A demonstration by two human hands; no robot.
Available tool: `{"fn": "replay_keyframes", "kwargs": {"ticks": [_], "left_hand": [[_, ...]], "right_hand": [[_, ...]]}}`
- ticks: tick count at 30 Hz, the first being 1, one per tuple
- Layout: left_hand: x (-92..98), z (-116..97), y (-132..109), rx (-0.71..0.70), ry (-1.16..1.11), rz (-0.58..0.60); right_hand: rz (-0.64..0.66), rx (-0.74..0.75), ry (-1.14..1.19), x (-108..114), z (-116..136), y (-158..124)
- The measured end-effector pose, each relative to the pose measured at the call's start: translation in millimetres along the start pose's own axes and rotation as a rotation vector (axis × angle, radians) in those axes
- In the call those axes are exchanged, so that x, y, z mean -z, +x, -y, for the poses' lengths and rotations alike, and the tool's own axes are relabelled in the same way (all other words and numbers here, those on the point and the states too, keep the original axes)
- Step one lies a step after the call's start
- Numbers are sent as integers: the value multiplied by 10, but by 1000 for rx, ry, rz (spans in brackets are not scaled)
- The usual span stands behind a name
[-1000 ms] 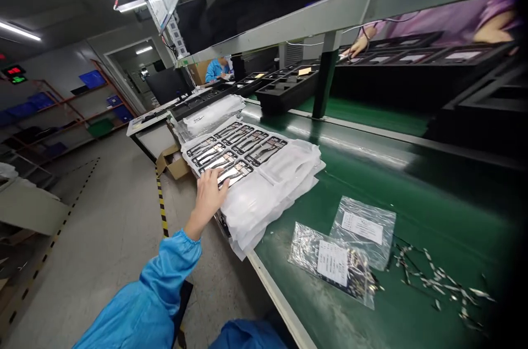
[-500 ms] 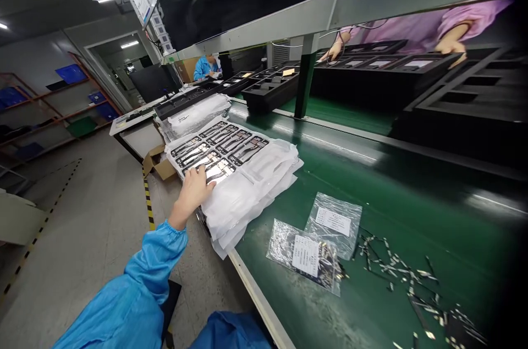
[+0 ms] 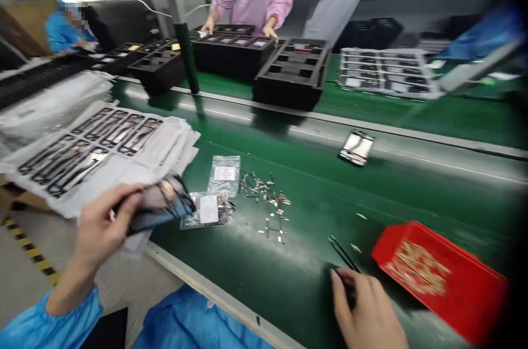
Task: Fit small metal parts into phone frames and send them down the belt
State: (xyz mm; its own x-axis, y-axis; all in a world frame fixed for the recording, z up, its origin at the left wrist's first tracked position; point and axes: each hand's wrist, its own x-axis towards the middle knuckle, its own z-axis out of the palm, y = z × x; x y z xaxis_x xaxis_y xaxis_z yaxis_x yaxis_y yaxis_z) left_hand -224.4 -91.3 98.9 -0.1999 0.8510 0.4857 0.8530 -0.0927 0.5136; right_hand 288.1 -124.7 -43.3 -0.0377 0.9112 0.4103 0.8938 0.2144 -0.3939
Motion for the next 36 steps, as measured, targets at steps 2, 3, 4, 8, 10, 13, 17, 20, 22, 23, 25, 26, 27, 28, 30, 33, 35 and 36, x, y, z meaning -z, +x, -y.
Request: {"fn": "replay_keyframes", "kwargs": {"ticks": [2, 3, 4, 8, 10, 13, 17, 20, 22, 23, 25, 26, 27, 28, 30, 33, 35, 36], "left_hand": [[-458, -322, -154, -175, -186, 381], [-704, -483, -232, -265, -258, 531], [-944, -629, -307, -352, -309, 648], [-1655, -974, -587, -600, -362, 876], [-1854, -991, -714, -643, -360, 816], [-2007, -912, -884, -651, -323, 657], [-1865, -908, -1021, -670, -229, 735], [-1715, -1031, -985, -623, -190, 873], [-1687, -1099, -926, -585, -210, 945], [-1687, -1118, -900, -572, -226, 967], [-1690, -1132, -870, -560, -251, 976], [-1690, -1130, -866, -561, -262, 972], [-1688, -1124, -866, -567, -273, 967], [-1686, -1116, -869, -578, -286, 965], [-1688, -1093, -876, -598, -315, 967], [-1709, -1042, -882, -613, -378, 913], [-1734, -996, -893, -619, -424, 870], [-1749, -971, -903, -620, -442, 856]], "right_hand": [[-28, -71, -61, 12, 59, -21], [-49, -83, -98, -6, 96, -1], [-66, -97, -133, -31, 132, 25], [-104, -201, -180, -113, 208, 78], [-76, -212, -210, -132, 174, 53], [-36, -223, -202, -103, 95, -38], [-36, -264, -77, 71, 207, -203], [-15, -290, 82, 188, 365, -234], [45, -269, 199, 208, 452, -198], [85, -249, 253, 201, 492, -170], [167, -194, 344, 168, 557, -110], [205, -163, 382, 146, 579, -79], [238, -130, 416, 123, 590, -47], [268, -97, 449, 101, 590, -13], [331, -48, 512, 66, 562, 64], [440, -46, 576, 53, 507, 206], [539, -50, 600, 70, 492, 305], [590, -42, 607, 81, 488, 350]]}}
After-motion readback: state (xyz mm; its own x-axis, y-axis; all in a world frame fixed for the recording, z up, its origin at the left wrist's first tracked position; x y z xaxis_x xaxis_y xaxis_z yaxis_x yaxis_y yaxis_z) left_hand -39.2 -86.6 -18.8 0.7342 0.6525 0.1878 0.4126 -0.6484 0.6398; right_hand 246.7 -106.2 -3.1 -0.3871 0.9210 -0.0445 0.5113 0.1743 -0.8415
